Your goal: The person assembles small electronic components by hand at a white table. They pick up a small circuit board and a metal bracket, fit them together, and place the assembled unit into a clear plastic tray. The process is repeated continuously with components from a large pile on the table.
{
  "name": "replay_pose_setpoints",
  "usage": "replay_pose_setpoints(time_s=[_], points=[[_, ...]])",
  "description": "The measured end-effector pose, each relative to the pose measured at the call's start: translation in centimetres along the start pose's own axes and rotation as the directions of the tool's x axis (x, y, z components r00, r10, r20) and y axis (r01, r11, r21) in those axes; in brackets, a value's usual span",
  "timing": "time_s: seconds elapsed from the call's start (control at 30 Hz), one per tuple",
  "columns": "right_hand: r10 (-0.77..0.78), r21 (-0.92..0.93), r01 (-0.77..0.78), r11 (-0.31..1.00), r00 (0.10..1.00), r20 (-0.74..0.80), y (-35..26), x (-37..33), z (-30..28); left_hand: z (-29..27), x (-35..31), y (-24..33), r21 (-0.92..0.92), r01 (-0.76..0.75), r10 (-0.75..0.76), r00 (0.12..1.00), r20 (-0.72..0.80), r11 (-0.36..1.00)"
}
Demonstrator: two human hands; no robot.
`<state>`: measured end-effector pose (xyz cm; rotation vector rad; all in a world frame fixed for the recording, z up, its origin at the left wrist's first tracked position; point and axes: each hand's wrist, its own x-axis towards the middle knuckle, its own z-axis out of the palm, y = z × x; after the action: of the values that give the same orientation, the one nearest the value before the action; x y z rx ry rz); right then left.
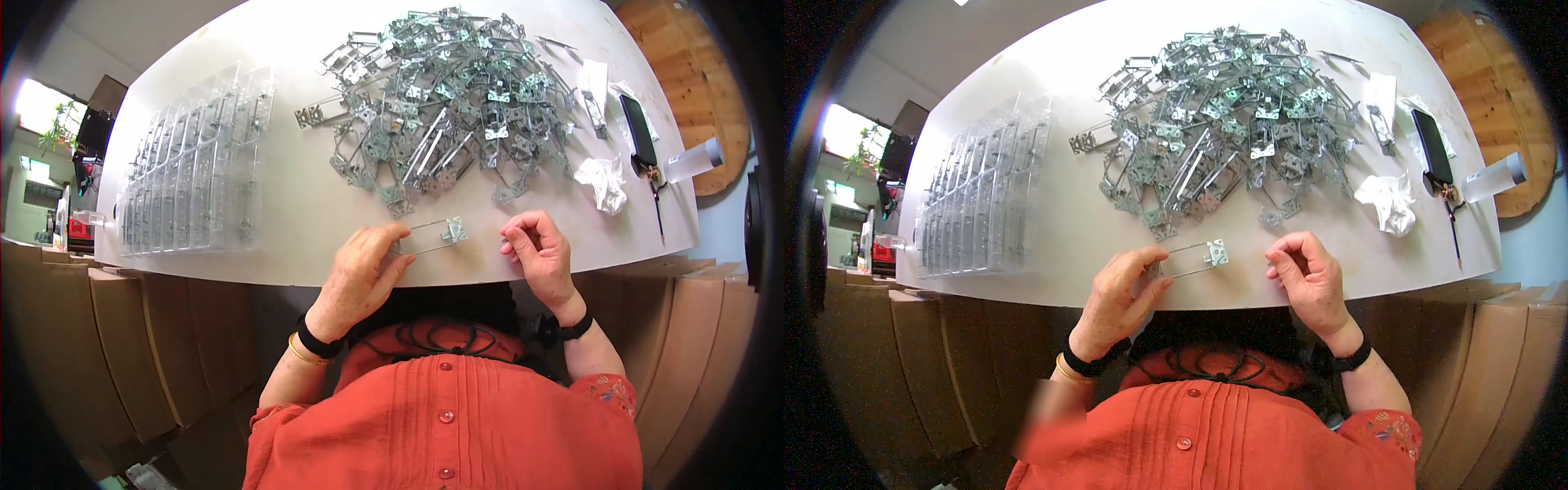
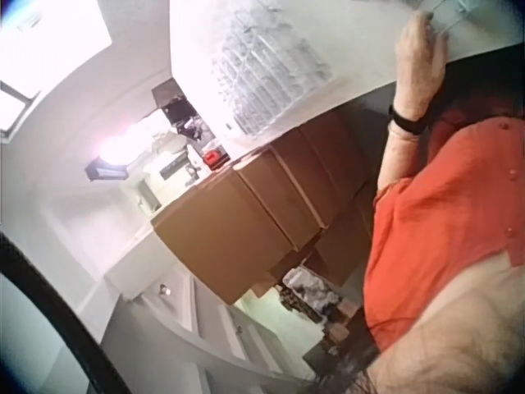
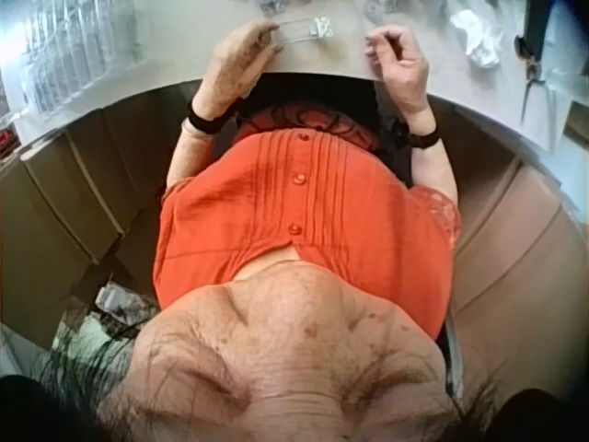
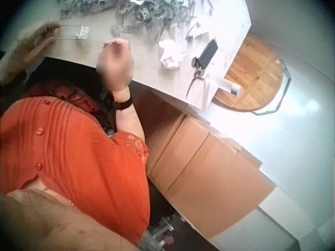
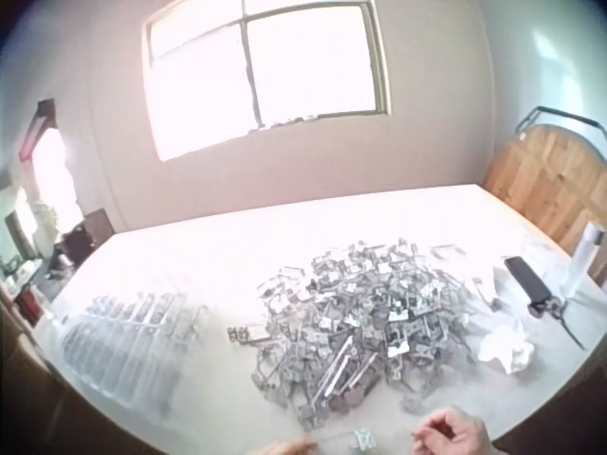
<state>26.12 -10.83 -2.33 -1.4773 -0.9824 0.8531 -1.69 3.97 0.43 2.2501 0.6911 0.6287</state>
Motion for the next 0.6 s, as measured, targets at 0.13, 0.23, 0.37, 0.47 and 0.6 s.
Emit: replay_pose_setpoints(time_s=[0.13, 0.23, 0.37, 0.47, 0.6], points=[[0.003, 0.03, -0.004, 1.0, 1.0, 0.011, 0.0, -0.4, 1.3, 0.3, -0.1, -0.6, 0.16, -0.108, 0.115, 0.993, -0.03, 0.981], [-0.008, 0.02, 0.007, 1.0, 0.999, 0.048, 0.0, -0.5, 2.2, 0.8, -0.6, -0.8, 0.225, -0.112, 0.126, 0.991, -0.049, 0.968], [-0.027, 0.022, 0.026, 0.999, 0.997, 0.066, -0.4, -0.4, 3.1, 1.4, -1.1, -0.7, 0.282, -0.101, 0.127, 0.989, -0.077, 0.954], [-0.05, 0.033, 0.048, 0.998, 0.997, 0.06, -0.3, -0.2, 3.3, 1.7, -1.3, -0.8, 0.269, -0.096, 0.125, 0.988, -0.092, 0.958], [-0.08, 0.045, 0.077, 0.996, 0.995, 0.06, -0.4, 0.2, 3.5, 1.9, -1.3, -1.2, 0.264, -0.1, 0.13, 0.987, -0.097, 0.959]])
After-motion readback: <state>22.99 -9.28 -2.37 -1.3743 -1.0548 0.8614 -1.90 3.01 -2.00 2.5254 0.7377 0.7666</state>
